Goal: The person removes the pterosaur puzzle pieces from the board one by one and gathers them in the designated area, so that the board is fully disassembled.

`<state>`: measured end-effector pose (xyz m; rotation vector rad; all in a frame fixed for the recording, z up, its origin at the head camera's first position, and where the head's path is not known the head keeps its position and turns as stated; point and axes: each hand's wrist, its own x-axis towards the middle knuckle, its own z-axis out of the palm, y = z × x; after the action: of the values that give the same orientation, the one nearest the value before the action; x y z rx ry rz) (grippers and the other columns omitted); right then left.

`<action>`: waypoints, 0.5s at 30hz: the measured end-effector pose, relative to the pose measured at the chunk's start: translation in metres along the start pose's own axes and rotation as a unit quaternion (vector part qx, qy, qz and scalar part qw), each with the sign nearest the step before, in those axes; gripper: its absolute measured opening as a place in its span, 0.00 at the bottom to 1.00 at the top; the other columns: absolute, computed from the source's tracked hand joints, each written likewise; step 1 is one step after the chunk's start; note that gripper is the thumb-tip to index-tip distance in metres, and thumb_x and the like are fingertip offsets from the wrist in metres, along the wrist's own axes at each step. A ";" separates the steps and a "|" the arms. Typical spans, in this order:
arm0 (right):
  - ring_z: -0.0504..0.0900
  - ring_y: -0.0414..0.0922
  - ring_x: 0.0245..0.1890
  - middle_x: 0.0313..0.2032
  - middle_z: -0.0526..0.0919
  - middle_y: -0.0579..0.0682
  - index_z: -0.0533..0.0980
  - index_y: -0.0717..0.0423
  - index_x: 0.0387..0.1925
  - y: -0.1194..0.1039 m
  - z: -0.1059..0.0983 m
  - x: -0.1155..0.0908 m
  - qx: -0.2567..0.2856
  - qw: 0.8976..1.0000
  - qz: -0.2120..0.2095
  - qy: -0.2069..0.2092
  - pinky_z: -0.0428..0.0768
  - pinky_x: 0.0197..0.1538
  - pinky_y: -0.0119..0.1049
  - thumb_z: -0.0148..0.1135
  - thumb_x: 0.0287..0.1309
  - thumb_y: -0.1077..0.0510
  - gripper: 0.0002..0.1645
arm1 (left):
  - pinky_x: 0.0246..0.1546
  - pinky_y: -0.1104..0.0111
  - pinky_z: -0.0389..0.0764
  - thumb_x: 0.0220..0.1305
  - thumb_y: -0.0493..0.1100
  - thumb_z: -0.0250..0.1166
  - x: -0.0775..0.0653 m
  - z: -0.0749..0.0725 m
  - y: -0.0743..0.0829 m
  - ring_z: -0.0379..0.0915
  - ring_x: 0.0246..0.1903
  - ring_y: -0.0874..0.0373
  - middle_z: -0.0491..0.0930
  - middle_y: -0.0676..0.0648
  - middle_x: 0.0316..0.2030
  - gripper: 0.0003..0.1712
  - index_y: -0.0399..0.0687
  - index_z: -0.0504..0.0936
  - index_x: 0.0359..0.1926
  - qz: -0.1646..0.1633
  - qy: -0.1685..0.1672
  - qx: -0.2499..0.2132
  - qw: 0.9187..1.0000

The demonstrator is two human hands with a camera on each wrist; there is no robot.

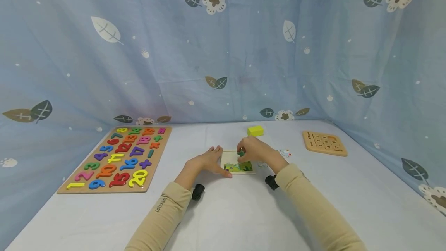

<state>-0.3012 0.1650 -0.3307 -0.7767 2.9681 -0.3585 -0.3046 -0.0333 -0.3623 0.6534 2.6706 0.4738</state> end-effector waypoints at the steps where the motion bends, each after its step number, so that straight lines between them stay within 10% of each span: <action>1: 0.65 0.38 0.20 0.19 0.73 0.45 0.85 0.58 0.38 0.002 -0.001 -0.001 0.002 1.000 0.003 0.000 0.66 0.26 0.29 0.73 0.49 0.54 0.15 | 0.73 0.49 0.48 0.50 0.68 0.69 0.000 0.000 0.000 0.32 0.76 0.45 0.39 0.41 0.76 0.67 0.40 0.41 0.76 -0.001 0.000 0.001 1.000; 15: 0.60 0.37 0.18 0.15 0.61 0.43 0.86 0.62 0.37 0.032 -0.012 -0.023 0.021 1.000 -0.011 -0.001 0.59 0.25 0.28 0.74 0.48 0.57 0.15 | 0.73 0.50 0.49 0.50 0.67 0.70 0.002 0.001 -0.001 0.34 0.76 0.44 0.41 0.40 0.76 0.67 0.37 0.43 0.75 0.010 0.004 0.017 1.000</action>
<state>-0.2975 0.2060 -0.3268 -0.8055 2.9429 -0.4193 -0.3065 -0.0329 -0.3644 0.6896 2.6865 0.4391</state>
